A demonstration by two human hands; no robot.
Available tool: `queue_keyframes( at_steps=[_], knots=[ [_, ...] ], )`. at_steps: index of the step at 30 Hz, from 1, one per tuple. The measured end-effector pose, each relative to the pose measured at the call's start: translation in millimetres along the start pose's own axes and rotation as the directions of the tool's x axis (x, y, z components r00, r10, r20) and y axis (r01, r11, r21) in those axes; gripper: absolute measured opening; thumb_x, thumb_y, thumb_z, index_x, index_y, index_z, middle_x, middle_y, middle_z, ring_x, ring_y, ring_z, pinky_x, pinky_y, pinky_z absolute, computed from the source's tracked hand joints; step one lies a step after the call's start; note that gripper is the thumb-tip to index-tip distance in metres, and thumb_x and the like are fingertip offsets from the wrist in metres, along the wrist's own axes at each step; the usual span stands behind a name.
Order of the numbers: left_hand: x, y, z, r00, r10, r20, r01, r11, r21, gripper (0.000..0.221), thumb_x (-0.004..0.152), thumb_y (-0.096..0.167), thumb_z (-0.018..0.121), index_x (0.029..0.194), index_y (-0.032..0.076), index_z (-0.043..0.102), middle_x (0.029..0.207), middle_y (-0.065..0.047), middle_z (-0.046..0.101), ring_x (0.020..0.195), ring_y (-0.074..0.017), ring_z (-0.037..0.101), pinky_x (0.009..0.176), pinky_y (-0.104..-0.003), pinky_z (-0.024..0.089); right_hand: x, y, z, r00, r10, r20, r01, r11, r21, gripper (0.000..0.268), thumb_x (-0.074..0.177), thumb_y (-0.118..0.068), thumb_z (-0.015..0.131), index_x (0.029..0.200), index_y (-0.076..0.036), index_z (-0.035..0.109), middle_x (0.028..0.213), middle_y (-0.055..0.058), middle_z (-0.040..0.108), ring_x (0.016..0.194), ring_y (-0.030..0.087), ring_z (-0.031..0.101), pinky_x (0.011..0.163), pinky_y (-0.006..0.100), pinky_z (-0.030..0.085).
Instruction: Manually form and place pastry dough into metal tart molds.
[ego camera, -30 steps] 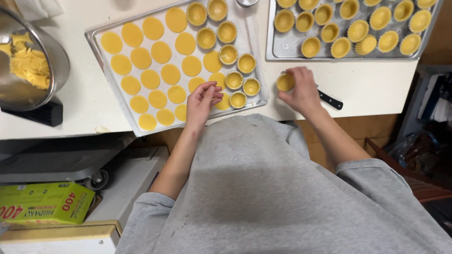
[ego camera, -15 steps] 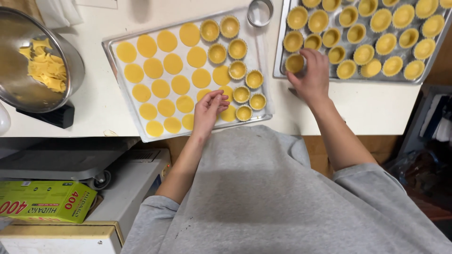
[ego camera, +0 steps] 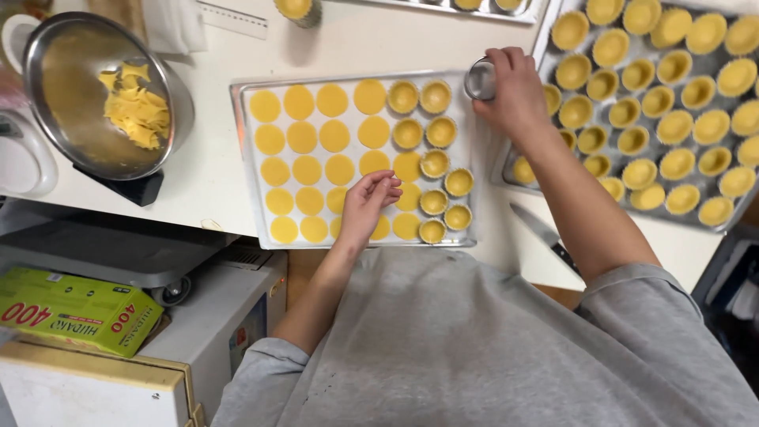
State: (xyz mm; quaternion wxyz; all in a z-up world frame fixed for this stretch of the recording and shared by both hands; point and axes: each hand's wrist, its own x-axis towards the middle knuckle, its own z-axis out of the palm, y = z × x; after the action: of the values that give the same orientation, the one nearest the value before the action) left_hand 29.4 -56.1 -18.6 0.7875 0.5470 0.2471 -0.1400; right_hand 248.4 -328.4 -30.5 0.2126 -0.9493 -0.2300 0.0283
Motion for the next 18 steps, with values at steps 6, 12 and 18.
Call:
queue_keyframes(
  at_steps=[6,12,18],
  knots=[
    [34,19,-33,0.989,0.091,-0.117,-0.093,0.996,-0.013,0.029,0.105,0.015,0.058,0.127,-0.002,0.063,0.113,-0.011,0.072,0.100,-0.0176,0.071,0.091,-0.031,0.060,43,-7,-1,0.999,-0.001,-0.049,0.005,0.996,0.089,0.075,0.080,-0.023,0.093,0.143,-0.004,0.056,0.139,0.017,0.056,0.127,0.039,0.054,0.106,0.045,0.047],
    [109,107,-61,0.844,0.475,-0.247,-0.327,0.822,0.465,0.043,0.101,0.016,0.069,0.137,-0.001,0.056,0.131,-0.011,0.064,0.111,-0.0167,0.064,0.099,-0.031,0.057,64,-34,5,0.995,-0.051,-0.088,0.060,0.993,0.104,0.080,0.076,-0.024,0.093,0.142,-0.002,0.054,0.147,0.016,0.052,0.124,0.040,0.052,0.105,0.046,0.047],
    [206,139,-75,0.740,0.582,-0.338,-0.337,0.755,0.563,0.098,0.081,0.015,0.093,0.154,0.008,0.027,0.153,-0.018,0.039,0.137,-0.0303,0.046,0.111,-0.044,0.042,-6,-54,-28,0.969,0.010,-0.249,0.079,0.935,0.345,0.061,0.094,-0.015,0.086,0.145,-0.003,0.055,0.150,0.015,0.050,0.136,0.036,0.052,0.108,0.041,0.054]
  ],
)
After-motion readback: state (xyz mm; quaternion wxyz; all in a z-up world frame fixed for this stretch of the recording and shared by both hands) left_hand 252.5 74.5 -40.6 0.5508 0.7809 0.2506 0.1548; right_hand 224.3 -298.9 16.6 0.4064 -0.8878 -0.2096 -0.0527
